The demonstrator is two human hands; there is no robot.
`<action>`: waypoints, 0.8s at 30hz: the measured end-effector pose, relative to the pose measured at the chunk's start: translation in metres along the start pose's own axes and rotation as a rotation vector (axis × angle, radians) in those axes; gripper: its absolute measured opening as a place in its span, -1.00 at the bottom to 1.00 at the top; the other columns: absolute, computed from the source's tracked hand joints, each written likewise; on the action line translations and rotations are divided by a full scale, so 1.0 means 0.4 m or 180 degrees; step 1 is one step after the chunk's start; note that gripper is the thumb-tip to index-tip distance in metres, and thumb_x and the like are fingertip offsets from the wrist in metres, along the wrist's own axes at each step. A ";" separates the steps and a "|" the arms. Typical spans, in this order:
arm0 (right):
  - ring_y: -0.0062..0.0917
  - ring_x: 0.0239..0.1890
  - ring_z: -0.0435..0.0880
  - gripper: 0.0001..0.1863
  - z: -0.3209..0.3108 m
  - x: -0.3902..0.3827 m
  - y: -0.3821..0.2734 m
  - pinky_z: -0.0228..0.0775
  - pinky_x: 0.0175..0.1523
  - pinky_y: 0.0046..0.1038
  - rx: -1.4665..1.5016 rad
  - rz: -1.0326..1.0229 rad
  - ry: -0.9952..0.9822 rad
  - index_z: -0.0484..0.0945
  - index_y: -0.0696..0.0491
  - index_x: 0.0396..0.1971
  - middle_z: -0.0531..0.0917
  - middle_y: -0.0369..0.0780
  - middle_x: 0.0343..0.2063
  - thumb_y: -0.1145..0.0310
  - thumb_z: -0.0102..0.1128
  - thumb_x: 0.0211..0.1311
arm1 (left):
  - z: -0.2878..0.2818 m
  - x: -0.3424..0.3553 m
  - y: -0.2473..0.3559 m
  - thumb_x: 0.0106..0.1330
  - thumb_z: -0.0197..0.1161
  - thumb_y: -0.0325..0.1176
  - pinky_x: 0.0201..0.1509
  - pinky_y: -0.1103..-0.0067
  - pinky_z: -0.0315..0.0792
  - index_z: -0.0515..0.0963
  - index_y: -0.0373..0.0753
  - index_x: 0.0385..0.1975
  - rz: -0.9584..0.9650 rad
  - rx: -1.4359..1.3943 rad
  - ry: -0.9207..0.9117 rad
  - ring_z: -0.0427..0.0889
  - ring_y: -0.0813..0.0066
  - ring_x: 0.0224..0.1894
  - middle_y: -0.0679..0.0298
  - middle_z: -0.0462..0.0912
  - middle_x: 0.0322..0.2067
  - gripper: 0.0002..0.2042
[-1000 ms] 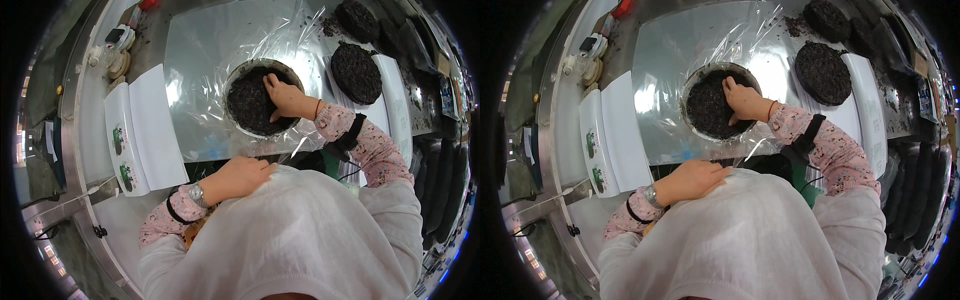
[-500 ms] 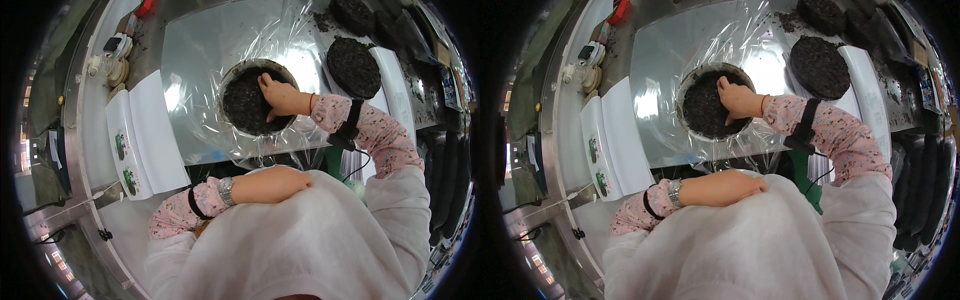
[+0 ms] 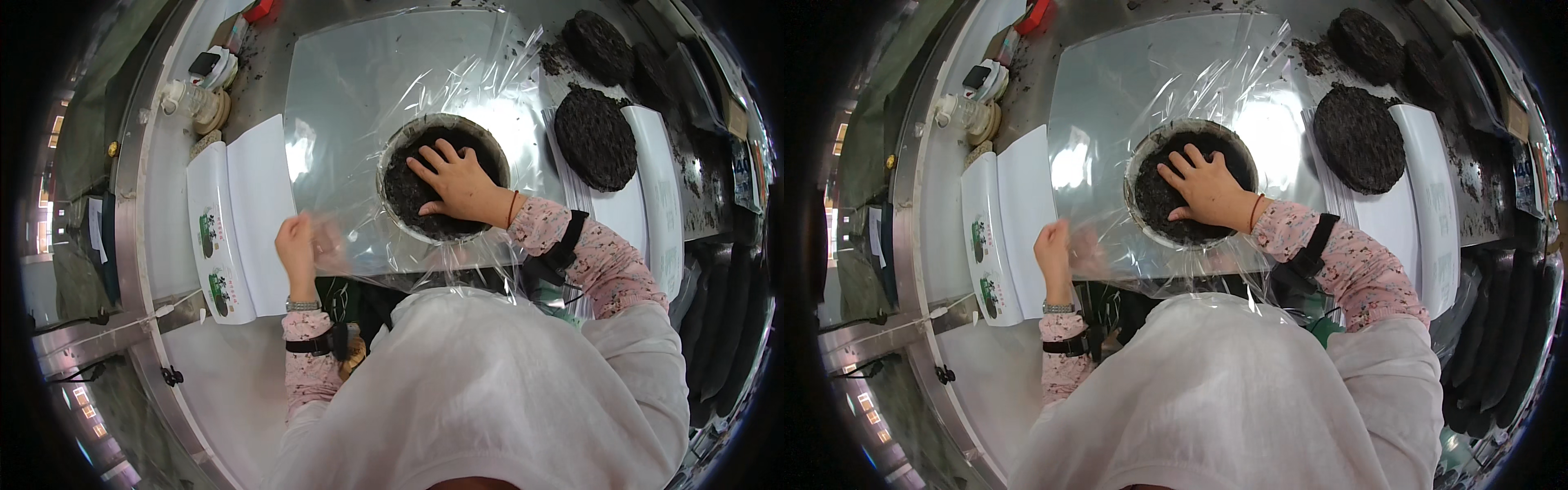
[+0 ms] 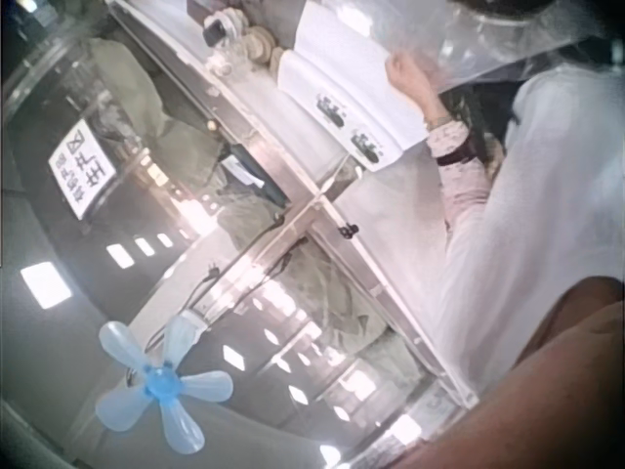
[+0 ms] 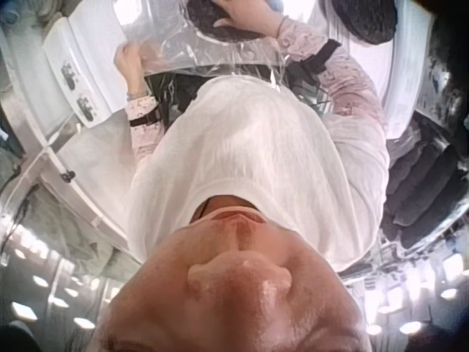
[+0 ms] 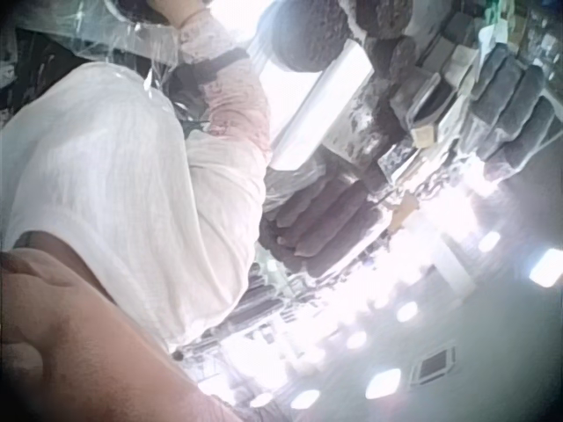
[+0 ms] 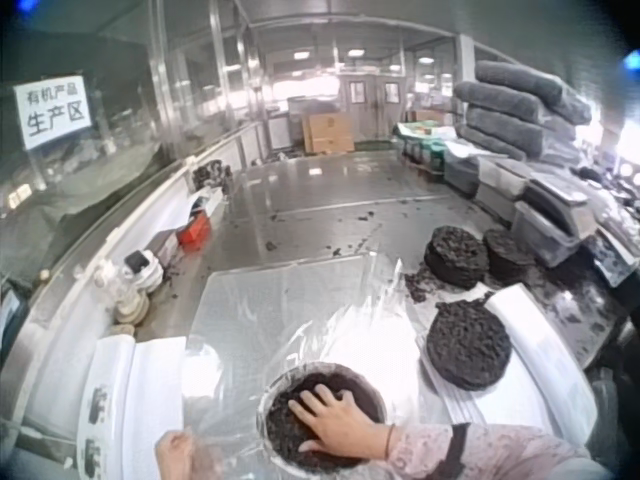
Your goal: The person places a dark, granular food substance into a round metal mold on a stainless steel table. They press the substance down by hand, cover it with plastic wrap, and then place a white paper label on top. The person repeats this process for multiple units, stacking the finished items to the side.
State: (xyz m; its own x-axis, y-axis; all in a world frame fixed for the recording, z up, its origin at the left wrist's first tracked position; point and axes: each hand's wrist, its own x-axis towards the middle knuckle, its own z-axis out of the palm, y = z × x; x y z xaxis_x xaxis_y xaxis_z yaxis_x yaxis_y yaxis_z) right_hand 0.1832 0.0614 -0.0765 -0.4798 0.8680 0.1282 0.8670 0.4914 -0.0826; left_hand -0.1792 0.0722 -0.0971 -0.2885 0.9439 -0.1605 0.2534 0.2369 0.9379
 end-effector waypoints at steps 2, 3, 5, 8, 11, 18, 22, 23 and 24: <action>-0.15 0.37 0.31 0.00 0.003 0.004 -0.007 0.42 0.08 -0.02 -0.0054 0.0017 -0.0052 0.35 -0.06 0.43 0.42 -0.13 0.30 -0.30 0.41 0.04 | -0.030 0.028 0.009 0.50 0.30 -0.26 -0.48 0.71 0.34 0.61 -0.37 -0.07 0.0301 0.0319 0.0318 0.45 0.72 -0.48 0.41 0.54 -0.46 -0.74; -0.14 0.38 0.30 0.00 0.007 0.005 -0.008 0.42 0.09 -0.01 -0.0102 0.0051 -0.0079 0.35 -0.05 0.43 0.41 -0.13 0.30 -0.30 0.40 0.05 | -0.033 0.055 0.088 0.51 0.29 -0.26 -0.41 0.69 0.43 0.60 -0.37 -0.02 0.0513 0.0426 0.0232 0.53 0.67 -0.42 0.36 0.59 -0.40 -0.72; -0.14 0.38 0.30 0.00 0.013 -0.006 0.001 0.42 0.09 0.00 -0.0118 0.0104 -0.0072 0.35 -0.04 0.43 0.41 -0.13 0.31 -0.30 0.39 0.06 | 0.031 0.038 0.302 0.51 0.27 -0.28 -0.25 0.62 0.56 0.57 -0.35 0.10 0.1016 0.0499 -0.0301 0.65 0.56 -0.24 0.27 0.67 -0.30 -0.69; -0.14 0.38 0.30 0.00 0.005 -0.006 0.011 0.42 0.10 0.01 -0.0151 0.0125 -0.0059 0.36 -0.03 0.43 0.41 -0.13 0.31 -0.30 0.38 0.06 | 0.273 0.093 0.501 0.48 0.28 -0.02 0.20 0.48 0.55 0.48 -0.39 0.27 0.1856 0.0919 -0.1331 0.72 0.26 0.03 -0.08 0.67 0.08 -0.42; -0.14 0.38 0.31 0.00 -0.012 0.012 -0.026 0.42 0.10 0.01 -0.0140 -0.0097 0.0037 0.37 -0.03 0.43 0.42 -0.13 0.31 -0.32 0.37 0.05 | 0.468 0.311 0.299 0.37 0.32 0.21 0.13 0.50 0.53 0.45 -0.58 0.21 0.2220 0.1766 -0.0393 0.72 0.26 -0.02 -0.13 0.70 0.00 -0.18; -0.16 0.36 0.32 0.00 0.007 0.003 0.007 0.43 0.08 0.02 -0.0104 0.0102 0.0081 0.39 -0.04 0.41 0.42 -0.14 0.30 -0.33 0.37 0.03 | 0.361 0.299 0.283 0.35 0.42 -0.25 -0.35 0.53 0.45 0.70 -0.38 -0.22 0.0620 -0.0282 -0.0584 0.54 0.60 -0.42 0.29 0.68 -0.43 -0.73; -0.16 0.36 0.31 0.00 -0.007 0.008 -0.016 0.43 0.08 0.02 -0.0087 0.0019 -0.0056 0.38 -0.04 0.41 0.41 -0.14 0.31 -0.32 0.38 0.03 | 0.133 0.391 0.169 0.38 0.34 -0.37 -0.11 0.46 0.53 0.61 -0.34 0.02 0.1485 0.2292 0.0582 0.64 0.34 -0.16 0.17 0.67 -0.14 -0.72; -0.16 0.36 0.31 0.01 -0.006 0.012 -0.008 0.43 0.08 0.02 -0.0123 0.0071 -0.0061 0.38 -0.04 0.41 0.41 -0.14 0.31 -0.32 0.38 0.03 | 0.174 0.350 0.256 0.40 0.32 -0.35 0.00 0.42 0.52 0.58 -0.31 0.07 0.2087 0.1850 0.0530 0.62 0.27 -0.07 0.11 0.65 -0.09 -0.69; -0.16 0.36 0.31 0.01 0.001 0.006 -0.003 0.43 0.08 0.01 -0.0134 0.0124 -0.0093 0.38 -0.04 0.42 0.41 -0.14 0.31 -0.32 0.38 0.03 | 0.238 0.270 0.370 0.42 0.30 -0.33 0.11 0.38 0.52 0.55 -0.28 0.12 0.2641 0.1402 0.0456 0.60 0.19 0.03 0.06 0.62 -0.03 -0.67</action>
State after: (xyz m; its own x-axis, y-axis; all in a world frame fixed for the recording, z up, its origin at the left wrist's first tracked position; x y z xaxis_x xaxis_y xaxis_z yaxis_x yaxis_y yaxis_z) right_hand 0.1810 0.0629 -0.0765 -0.4487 0.8884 0.0966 0.8897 0.4543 -0.0452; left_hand -0.0851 0.2311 -0.0049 0.0368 0.8198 0.5715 0.7452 -0.4036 0.5309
